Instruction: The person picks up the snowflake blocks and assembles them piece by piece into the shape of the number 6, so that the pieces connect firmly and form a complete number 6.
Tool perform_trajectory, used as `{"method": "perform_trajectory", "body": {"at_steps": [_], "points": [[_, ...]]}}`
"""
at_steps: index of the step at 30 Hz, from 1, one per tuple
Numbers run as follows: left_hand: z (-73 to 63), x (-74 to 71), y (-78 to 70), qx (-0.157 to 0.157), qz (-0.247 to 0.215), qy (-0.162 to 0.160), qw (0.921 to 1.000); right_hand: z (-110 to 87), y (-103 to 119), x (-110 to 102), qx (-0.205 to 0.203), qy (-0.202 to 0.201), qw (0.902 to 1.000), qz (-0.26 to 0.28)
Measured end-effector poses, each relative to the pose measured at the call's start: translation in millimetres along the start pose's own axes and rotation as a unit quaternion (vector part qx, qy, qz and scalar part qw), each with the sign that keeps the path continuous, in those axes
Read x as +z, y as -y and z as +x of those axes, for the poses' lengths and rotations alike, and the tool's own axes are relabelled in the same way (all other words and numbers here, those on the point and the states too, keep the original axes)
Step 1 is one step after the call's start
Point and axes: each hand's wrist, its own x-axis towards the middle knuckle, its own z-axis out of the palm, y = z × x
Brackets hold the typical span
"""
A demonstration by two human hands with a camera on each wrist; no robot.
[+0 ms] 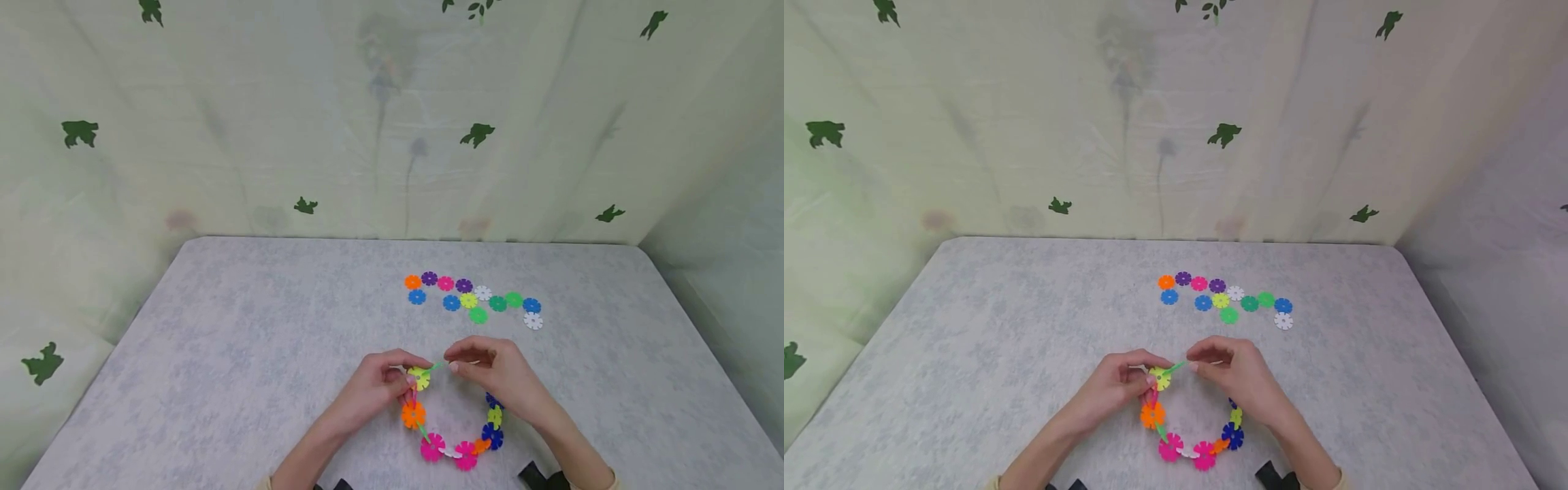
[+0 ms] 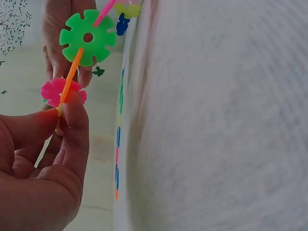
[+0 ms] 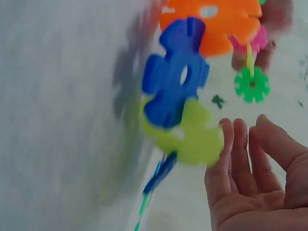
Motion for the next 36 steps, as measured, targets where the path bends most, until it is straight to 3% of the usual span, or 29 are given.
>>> {"method": "perform_trajectory", "body": {"at_steps": [4,12,20,25,31,36], "points": [[-0.3,-0.7,-0.6,-0.012,-0.001,-0.003,0.9999,3.3,-9,-23,0.001,-0.012,0.9999,-0.006],[-0.1,-1.5,-0.2,-0.018,-0.012,-0.001,0.9998,7.9,-35,-88,-0.002,-0.055,0.9935,-0.099],[-0.5,-2.8,-0.6,-0.021,-0.058,0.015,0.9980,20.1,-57,-136,0.007,-0.048,0.9840,-0.171],[-0.7,-3.0,-0.2,-0.026,-0.062,0.013,0.9977,34.6,-65,-149,0.005,-0.035,0.9743,-0.223],[-0.7,-3.9,0.6,-0.033,-0.076,0.018,0.9964,46.6,-71,-149,-0.011,-0.019,0.9638,-0.266],[-0.7,-5.2,0.8,-0.037,-0.082,0.019,0.9957,51.3,-70,-148,-0.008,-0.011,0.9646,-0.263]]}}
